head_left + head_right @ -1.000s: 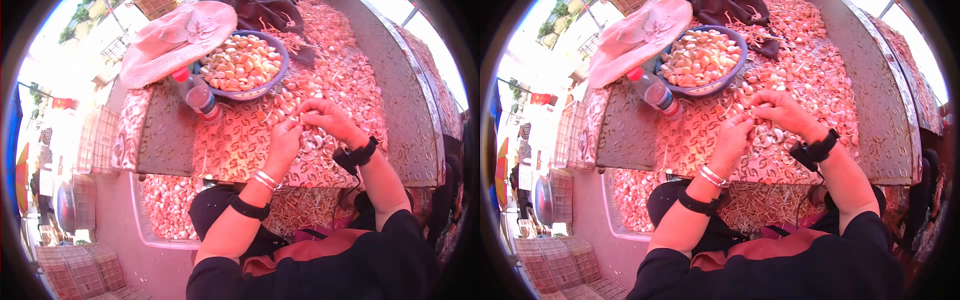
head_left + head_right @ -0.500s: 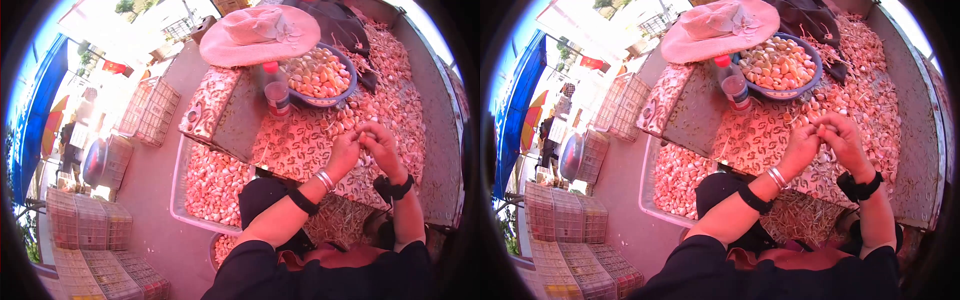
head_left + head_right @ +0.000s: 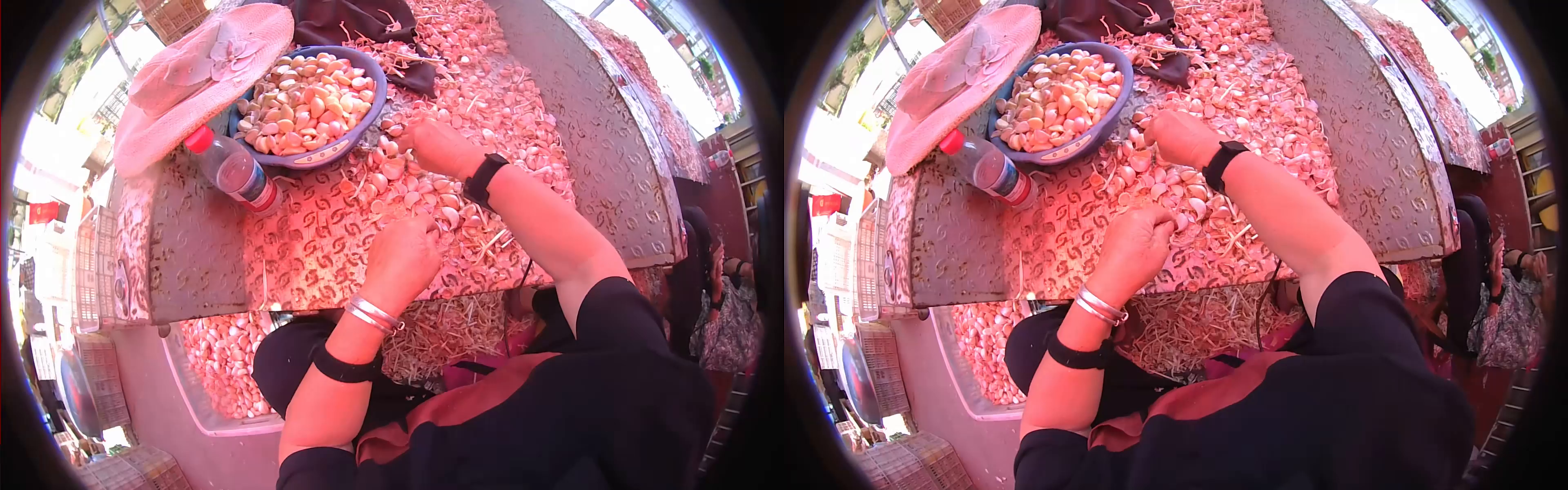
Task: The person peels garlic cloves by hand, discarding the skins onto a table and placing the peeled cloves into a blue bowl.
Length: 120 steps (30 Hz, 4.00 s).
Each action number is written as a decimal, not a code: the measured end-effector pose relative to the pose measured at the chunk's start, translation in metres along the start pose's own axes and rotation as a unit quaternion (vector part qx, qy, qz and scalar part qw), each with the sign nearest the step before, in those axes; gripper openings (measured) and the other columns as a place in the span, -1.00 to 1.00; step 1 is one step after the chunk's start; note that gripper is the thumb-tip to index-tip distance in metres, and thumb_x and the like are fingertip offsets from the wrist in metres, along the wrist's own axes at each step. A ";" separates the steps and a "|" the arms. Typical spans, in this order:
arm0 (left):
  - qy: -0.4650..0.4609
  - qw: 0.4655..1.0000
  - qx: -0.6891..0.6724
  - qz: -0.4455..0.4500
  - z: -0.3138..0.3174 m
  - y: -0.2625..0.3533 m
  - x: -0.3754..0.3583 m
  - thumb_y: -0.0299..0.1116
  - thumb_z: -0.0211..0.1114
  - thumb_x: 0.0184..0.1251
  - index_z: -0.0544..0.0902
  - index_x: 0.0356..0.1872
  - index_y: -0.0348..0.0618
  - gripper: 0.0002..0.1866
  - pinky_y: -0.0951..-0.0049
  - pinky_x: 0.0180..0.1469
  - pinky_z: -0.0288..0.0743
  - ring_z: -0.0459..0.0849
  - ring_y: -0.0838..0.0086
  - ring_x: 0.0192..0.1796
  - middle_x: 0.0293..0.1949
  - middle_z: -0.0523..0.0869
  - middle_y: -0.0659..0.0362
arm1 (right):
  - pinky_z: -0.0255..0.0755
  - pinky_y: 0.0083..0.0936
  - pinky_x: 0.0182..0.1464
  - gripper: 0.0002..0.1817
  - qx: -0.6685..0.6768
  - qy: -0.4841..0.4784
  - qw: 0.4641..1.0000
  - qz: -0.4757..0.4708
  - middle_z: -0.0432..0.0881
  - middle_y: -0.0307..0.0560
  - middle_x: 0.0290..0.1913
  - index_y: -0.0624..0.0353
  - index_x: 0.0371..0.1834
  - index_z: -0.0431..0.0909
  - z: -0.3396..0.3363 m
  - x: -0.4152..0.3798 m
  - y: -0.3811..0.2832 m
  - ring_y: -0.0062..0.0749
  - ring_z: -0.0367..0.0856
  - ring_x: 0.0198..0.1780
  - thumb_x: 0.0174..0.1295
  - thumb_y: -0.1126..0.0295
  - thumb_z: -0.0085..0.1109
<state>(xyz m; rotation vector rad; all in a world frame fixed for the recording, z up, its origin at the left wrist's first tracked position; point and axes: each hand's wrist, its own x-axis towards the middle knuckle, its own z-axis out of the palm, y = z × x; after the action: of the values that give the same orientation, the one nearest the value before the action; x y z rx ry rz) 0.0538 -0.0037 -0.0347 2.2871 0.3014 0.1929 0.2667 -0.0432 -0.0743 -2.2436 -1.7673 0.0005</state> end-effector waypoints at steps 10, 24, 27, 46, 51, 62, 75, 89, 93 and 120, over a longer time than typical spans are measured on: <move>0.016 0.992 -0.126 -0.025 0.000 0.002 0.000 -0.40 0.20 0.12 0.67 -0.40 -0.21 -0.87 0.16 -0.27 0.48 0.63 0.02 -0.35 -0.48 0.62 -0.12 | 0.50 -0.48 -0.30 -0.77 0.087 -0.020 0.981 0.173 0.60 -0.09 -0.33 0.19 -0.13 0.55 0.003 -0.007 0.012 -0.29 0.61 -0.32 0.12 0.49 0.10; 0.057 0.825 -0.534 -0.178 -0.016 0.012 0.011 -0.31 0.09 0.39 0.55 -0.28 -0.15 -0.85 0.79 -0.70 0.05 0.23 0.81 -0.69 -0.62 0.41 0.40 | 0.37 -0.79 -0.51 -0.85 0.820 -0.059 0.542 0.175 0.60 -0.23 -0.30 0.20 -0.16 0.52 -0.050 -0.044 -0.042 -0.62 0.55 -0.43 0.26 0.42 0.07; 0.046 0.840 -0.509 -0.180 -0.018 0.016 0.008 -0.31 0.08 0.39 0.54 -0.28 -0.17 -0.84 0.79 -0.71 0.05 0.23 0.80 -0.69 -0.63 0.41 0.39 | 0.52 -0.69 -0.39 -0.82 0.827 -0.064 0.514 0.220 0.62 -0.18 -0.27 0.20 -0.13 0.49 -0.052 -0.044 -0.053 -0.52 0.64 -0.29 0.23 0.42 0.08; -0.018 0.718 -0.646 -0.259 -0.025 0.016 -0.001 -0.39 0.12 0.33 0.53 -0.27 -0.18 -0.90 0.74 -0.69 0.06 0.26 0.76 -0.67 -0.59 0.44 0.37 | 0.45 -0.58 -0.06 -0.54 0.467 0.062 0.845 0.254 0.55 -0.03 -0.03 0.29 0.15 0.39 -0.072 0.108 -0.042 -0.42 0.54 -0.03 0.14 0.46 0.13; -0.074 0.879 -0.459 -0.107 0.009 0.008 -0.010 -0.41 0.09 0.32 0.54 -0.28 -0.21 -0.89 0.70 -0.53 0.21 0.35 0.77 -0.55 -0.57 0.48 0.35 | 0.50 -0.63 -0.24 -0.85 0.516 0.202 0.772 0.313 0.63 -0.13 -0.31 0.26 -0.27 0.57 -0.046 0.067 -0.005 -0.53 0.61 -0.29 0.16 0.42 0.17; -0.130 0.933 -0.330 -0.059 0.025 0.009 -0.010 -0.42 0.12 0.30 0.55 -0.33 -0.25 -0.88 0.64 -0.45 0.32 0.44 0.71 -0.51 -0.57 0.51 0.33 | 0.49 -0.26 -0.13 -0.78 0.007 0.012 0.972 0.236 0.66 0.00 -0.29 0.10 -0.26 0.63 0.033 0.035 -0.017 -0.09 0.63 -0.20 -0.03 0.40 0.19; -0.001 0.892 -0.441 -0.101 0.017 0.011 -0.002 -0.43 0.13 0.31 0.54 -0.30 -0.20 -0.92 0.73 -0.52 0.22 0.36 0.77 -0.55 -0.55 0.48 0.36 | 0.45 -0.68 -0.18 -0.76 0.653 0.018 0.729 0.206 0.64 -0.26 -0.28 0.21 -0.18 0.61 -0.024 -0.013 -0.010 -0.65 0.56 -0.25 0.04 0.54 0.24; 0.227 0.940 -0.256 0.005 -0.005 -0.003 0.017 -0.47 0.18 0.30 0.50 -0.23 -0.24 -0.90 0.64 -0.45 0.33 0.40 0.74 -0.45 -0.47 0.51 0.30 | 0.48 -0.70 -0.29 -0.83 0.732 -0.011 0.650 0.203 0.61 -0.24 -0.32 0.18 -0.24 0.54 -0.072 -0.051 -0.078 -0.65 0.55 -0.38 0.10 0.46 0.23; 0.230 0.949 -0.215 0.003 -0.009 0.002 0.013 -0.49 0.18 0.20 0.48 -0.33 -0.29 -0.90 0.25 -0.31 0.42 0.58 0.13 -0.36 -0.41 0.59 -0.05 | 0.43 -0.71 -0.32 -0.80 0.654 -0.001 0.729 0.201 0.63 -0.23 -0.33 0.22 -0.19 0.55 -0.074 -0.055 -0.087 -0.67 0.54 -0.34 0.10 0.47 0.21; 0.084 0.808 -0.569 -0.130 -0.012 -0.001 0.013 -0.54 0.12 0.17 0.56 -0.38 -0.30 -0.93 0.62 -0.71 0.20 0.43 0.66 -0.65 -0.56 0.56 0.20 | 0.38 -0.69 -0.27 -0.85 0.499 0.103 0.858 0.069 0.41 -0.22 -0.23 0.25 -0.33 0.47 -0.062 -0.065 -0.103 -0.60 0.42 -0.26 0.06 0.71 0.05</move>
<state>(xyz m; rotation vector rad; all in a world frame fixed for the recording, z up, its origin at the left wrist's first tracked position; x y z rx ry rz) 0.0635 0.0088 -0.0268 1.0155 0.4320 0.3236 0.1630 -0.0976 -0.0029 -1.4954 -1.0718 0.5525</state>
